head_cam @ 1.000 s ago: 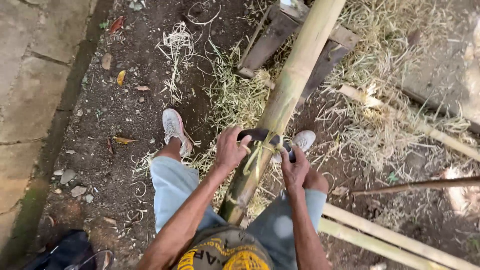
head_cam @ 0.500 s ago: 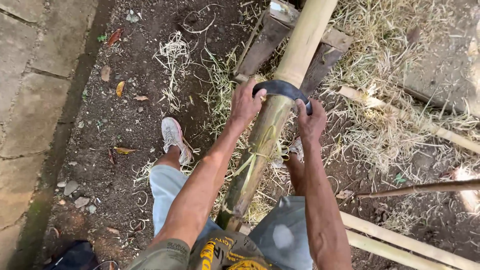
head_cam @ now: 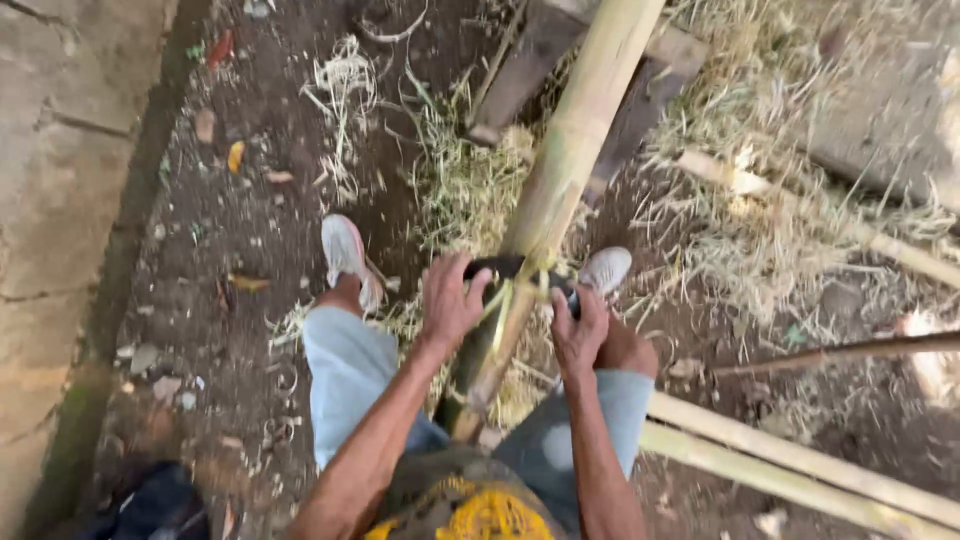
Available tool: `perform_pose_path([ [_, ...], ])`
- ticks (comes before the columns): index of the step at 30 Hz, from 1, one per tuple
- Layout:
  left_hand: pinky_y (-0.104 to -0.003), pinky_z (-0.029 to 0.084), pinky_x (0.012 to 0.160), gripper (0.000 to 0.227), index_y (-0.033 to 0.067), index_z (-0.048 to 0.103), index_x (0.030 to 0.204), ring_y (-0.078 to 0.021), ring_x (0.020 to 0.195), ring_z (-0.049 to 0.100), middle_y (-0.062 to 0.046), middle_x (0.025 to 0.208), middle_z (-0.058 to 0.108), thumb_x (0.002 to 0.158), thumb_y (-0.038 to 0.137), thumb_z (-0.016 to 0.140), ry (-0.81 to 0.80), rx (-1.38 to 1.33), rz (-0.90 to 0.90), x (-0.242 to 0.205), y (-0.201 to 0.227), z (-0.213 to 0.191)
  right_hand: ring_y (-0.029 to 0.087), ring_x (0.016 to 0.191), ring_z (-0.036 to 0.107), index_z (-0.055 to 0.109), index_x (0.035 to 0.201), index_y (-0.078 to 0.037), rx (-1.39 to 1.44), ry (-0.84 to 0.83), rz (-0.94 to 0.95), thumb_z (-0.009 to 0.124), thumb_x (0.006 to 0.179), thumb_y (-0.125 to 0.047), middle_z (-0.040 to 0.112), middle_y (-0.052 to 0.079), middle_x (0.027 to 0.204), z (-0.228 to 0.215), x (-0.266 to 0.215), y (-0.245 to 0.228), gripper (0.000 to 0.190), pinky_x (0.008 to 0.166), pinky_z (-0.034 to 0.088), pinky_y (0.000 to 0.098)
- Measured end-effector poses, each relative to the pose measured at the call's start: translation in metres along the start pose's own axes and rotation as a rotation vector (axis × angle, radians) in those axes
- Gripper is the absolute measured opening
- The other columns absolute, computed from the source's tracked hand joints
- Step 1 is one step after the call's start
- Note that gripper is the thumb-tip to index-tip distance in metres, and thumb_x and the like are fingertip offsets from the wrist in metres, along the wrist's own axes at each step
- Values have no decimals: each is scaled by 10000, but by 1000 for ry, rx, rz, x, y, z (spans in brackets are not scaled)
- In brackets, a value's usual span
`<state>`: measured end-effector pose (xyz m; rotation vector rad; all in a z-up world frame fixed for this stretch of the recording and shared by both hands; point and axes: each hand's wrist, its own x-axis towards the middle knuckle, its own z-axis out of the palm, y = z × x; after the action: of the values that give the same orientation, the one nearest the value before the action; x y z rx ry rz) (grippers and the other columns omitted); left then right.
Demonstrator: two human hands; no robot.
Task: A person uses a curved blade to scrape the outer layer off a long bamboo pole.
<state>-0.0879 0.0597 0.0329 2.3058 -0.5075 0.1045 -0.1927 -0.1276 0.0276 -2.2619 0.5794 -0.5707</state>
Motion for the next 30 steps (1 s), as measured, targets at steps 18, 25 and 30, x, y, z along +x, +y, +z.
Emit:
perform_pose_path([
  [18, -400, 409, 771, 233, 136, 581, 943, -199, 798, 524, -46, 891, 619, 943, 341, 692, -239, 99, -119, 172, 3, 95, 101, 566, 491, 682, 1029, -88, 60, -181, 407, 615, 983, -512, 536, -38, 688, 34, 153, 78, 432, 503, 458, 315],
  [25, -411, 377, 745, 263, 111, 593, 1054, -204, 843, 521, -40, 916, 598, 958, 349, 651, -122, 112, -8, 143, -6, 86, 113, 627, 502, 687, 1064, -37, 116, -40, 305, 668, 995, -501, 531, 0, 758, 67, 107, 103, 469, 510, 476, 305],
  [30, -390, 392, 834, 256, 117, 617, 1066, -194, 874, 510, -24, 943, 582, 1037, 367, 575, -139, 67, 11, 51, -5, 42, 116, 704, 537, 687, 1035, -46, 116, 9, 152, 627, 1054, -437, 576, 2, 803, 50, 18, 88, 397, 606, 474, 302],
])
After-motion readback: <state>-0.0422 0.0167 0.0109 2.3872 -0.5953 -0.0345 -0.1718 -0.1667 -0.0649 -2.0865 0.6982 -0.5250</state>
